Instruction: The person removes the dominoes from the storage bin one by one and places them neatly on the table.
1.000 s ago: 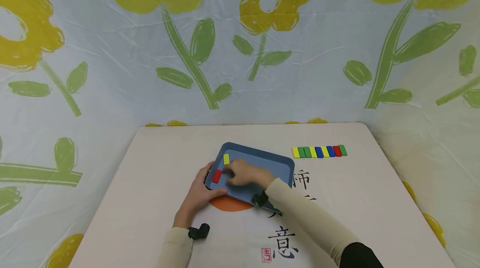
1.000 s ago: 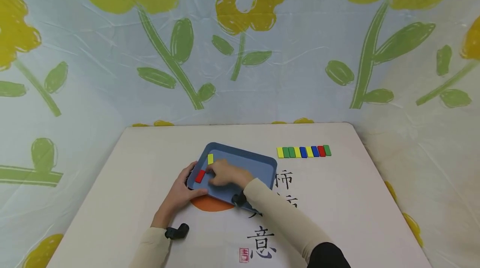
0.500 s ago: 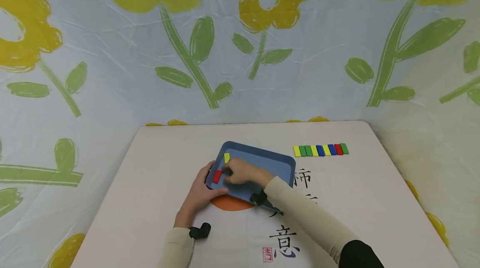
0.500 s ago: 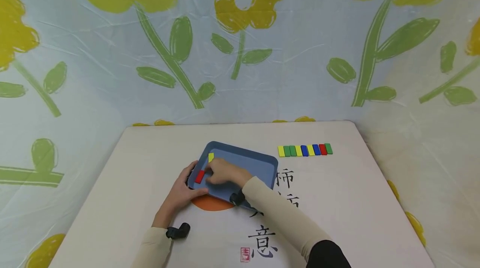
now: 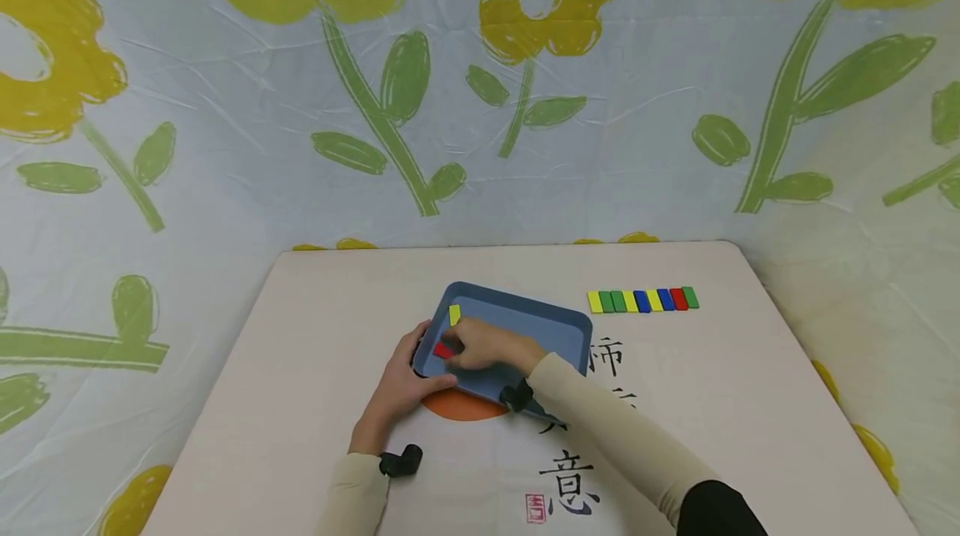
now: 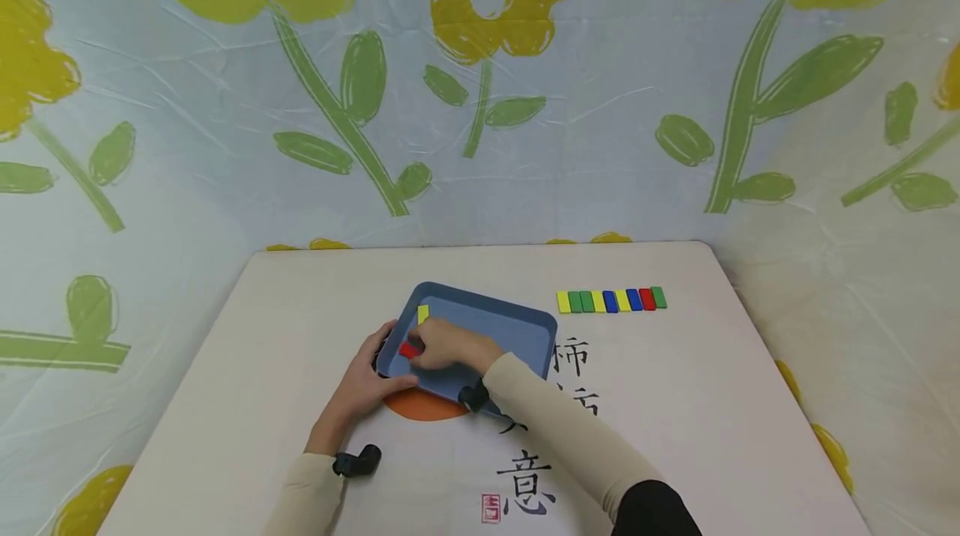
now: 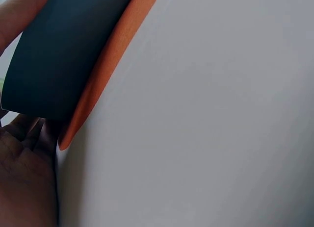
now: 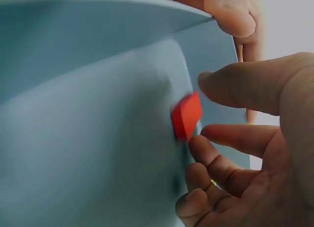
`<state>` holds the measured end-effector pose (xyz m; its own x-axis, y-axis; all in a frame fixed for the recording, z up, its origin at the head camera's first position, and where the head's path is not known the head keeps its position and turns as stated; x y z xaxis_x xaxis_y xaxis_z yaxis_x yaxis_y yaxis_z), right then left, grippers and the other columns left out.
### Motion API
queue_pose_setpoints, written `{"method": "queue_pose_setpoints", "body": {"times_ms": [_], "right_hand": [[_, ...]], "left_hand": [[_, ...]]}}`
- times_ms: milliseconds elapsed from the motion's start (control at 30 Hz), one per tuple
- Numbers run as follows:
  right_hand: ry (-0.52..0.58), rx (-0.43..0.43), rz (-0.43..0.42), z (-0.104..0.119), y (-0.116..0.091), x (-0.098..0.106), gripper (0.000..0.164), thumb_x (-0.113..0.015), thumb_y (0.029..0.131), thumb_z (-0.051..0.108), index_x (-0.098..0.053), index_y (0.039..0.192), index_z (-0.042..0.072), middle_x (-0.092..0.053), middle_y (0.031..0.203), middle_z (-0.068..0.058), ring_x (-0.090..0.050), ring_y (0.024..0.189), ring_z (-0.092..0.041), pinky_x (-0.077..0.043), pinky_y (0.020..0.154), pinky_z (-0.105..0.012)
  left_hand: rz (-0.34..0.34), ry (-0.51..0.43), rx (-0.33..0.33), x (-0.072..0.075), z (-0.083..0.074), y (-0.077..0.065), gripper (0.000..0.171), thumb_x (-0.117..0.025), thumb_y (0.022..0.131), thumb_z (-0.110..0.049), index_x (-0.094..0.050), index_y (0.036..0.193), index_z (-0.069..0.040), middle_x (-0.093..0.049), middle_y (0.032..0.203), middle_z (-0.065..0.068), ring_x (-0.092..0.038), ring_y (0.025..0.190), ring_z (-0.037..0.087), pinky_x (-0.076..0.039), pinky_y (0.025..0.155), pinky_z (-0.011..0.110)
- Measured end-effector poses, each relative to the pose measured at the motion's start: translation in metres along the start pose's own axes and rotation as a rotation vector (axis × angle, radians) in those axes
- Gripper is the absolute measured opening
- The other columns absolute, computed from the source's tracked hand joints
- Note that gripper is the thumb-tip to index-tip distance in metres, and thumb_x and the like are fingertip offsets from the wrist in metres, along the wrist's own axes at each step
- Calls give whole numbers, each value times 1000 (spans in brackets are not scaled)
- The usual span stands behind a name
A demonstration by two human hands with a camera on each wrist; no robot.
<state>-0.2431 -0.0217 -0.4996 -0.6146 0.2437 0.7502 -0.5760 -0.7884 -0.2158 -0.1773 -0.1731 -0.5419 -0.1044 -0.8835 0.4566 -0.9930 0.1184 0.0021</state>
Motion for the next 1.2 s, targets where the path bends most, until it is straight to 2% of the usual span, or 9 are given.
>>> {"method": "queue_pose_setpoints", "body": {"times_ms": [67,167,300,733,967,1200], "right_hand": [[5,-5,6,-2,1,-1,48,-67,89,19,-57,133,2,-56,76,3,-48,63,-7,-38,55,-19],[5,-18,11,-4,2,-2,54,-71,86,17,-53,136,3,-64,93,0,-54,75,-8,-47,66,-19],[-15,-15,13,-8,4,-2,54,-74,83,12,-55,133,6,-65,103,-3,-56,84,-10,-50,76,-21],[-9,5,27,-6,7,1,46,-75,84,12,-60,127,8,-64,91,-3,-53,73,-9,-46,65,-19],[-21,33,45,-2,5,2,47,-73,85,11,-60,129,11,-59,77,0,-51,64,-8,-42,57,-18],[-7,32,49,-5,6,0,43,-73,85,13,-61,126,11,-57,74,4,-50,62,-7,-42,56,-18]], "left_hand": [[6,3,8,0,0,0,101,-85,69,-45,-29,151,-30,-37,150,2,-40,134,27,-37,108,54],[11,10,12,-1,-1,0,101,-85,69,-46,-29,151,-31,-37,150,2,-41,133,27,-38,107,54],[11,19,0,0,-2,0,100,-84,70,-45,-28,151,-30,-37,149,3,-42,131,27,-39,105,54],[9,15,27,0,-1,1,101,-85,68,-45,-28,151,-31,-38,149,1,-40,134,26,-37,109,53],[10,16,21,0,-1,1,101,-85,69,-46,-29,151,-30,-37,149,1,-39,134,26,-36,109,54],[7,7,8,1,-2,0,101,-85,69,-45,-29,151,-28,-38,149,3,-40,134,26,-35,109,55]]}}
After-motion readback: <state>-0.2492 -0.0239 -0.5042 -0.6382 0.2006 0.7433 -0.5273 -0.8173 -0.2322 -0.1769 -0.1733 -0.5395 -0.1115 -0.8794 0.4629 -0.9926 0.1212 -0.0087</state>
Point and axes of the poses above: each hand's wrist, its own y-axis towards the middle knuckle, its own x-axis out of the back of the hand, z = x × y, the point moved 4 cm from there along y, towards the middle knuckle
